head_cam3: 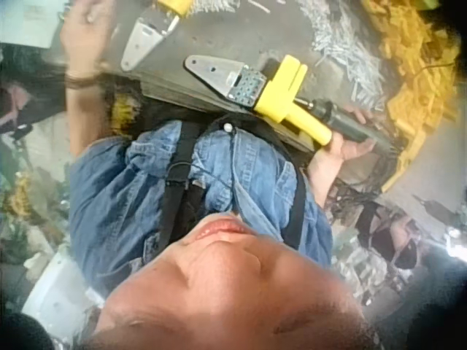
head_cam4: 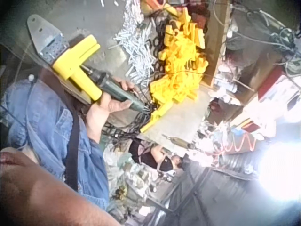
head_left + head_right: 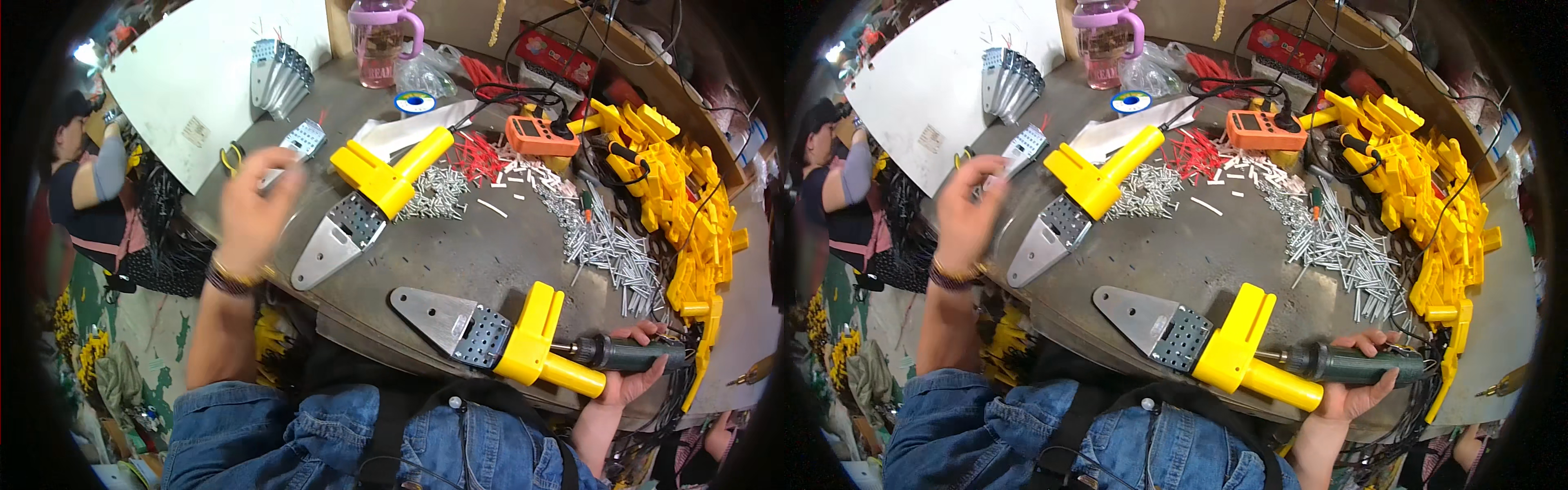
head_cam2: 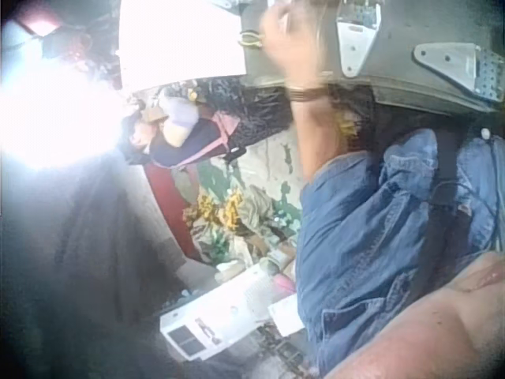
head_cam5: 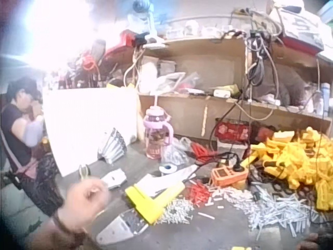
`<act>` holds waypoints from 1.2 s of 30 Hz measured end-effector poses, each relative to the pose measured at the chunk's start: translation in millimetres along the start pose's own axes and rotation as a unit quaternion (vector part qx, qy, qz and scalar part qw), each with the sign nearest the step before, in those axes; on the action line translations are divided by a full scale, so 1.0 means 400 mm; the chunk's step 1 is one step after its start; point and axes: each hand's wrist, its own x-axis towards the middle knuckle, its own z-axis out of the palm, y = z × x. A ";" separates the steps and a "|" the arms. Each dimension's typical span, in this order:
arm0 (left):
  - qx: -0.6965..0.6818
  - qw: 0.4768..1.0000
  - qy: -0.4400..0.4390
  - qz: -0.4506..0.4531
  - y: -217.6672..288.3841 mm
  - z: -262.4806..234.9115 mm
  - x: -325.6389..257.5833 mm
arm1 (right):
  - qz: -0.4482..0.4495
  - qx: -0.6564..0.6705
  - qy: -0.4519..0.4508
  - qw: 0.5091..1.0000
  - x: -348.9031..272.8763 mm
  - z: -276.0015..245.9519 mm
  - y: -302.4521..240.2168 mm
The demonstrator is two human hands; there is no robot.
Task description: Assembling yellow plastic hand tools by inserting components, soldering wires, and securing them with screws.
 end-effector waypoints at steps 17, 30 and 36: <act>-0.103 0.981 0.101 -0.132 -0.630 -0.265 0.162 | -0.012 -0.013 0.045 0.999 0.012 0.018 0.037; -0.618 0.725 -0.226 -0.204 0.330 0.249 -0.026 | -0.019 0.003 0.044 0.999 0.000 0.019 0.037; -0.498 0.793 -0.277 -0.216 0.418 0.313 -0.054 | -0.015 0.001 0.056 0.998 -0.004 0.019 0.041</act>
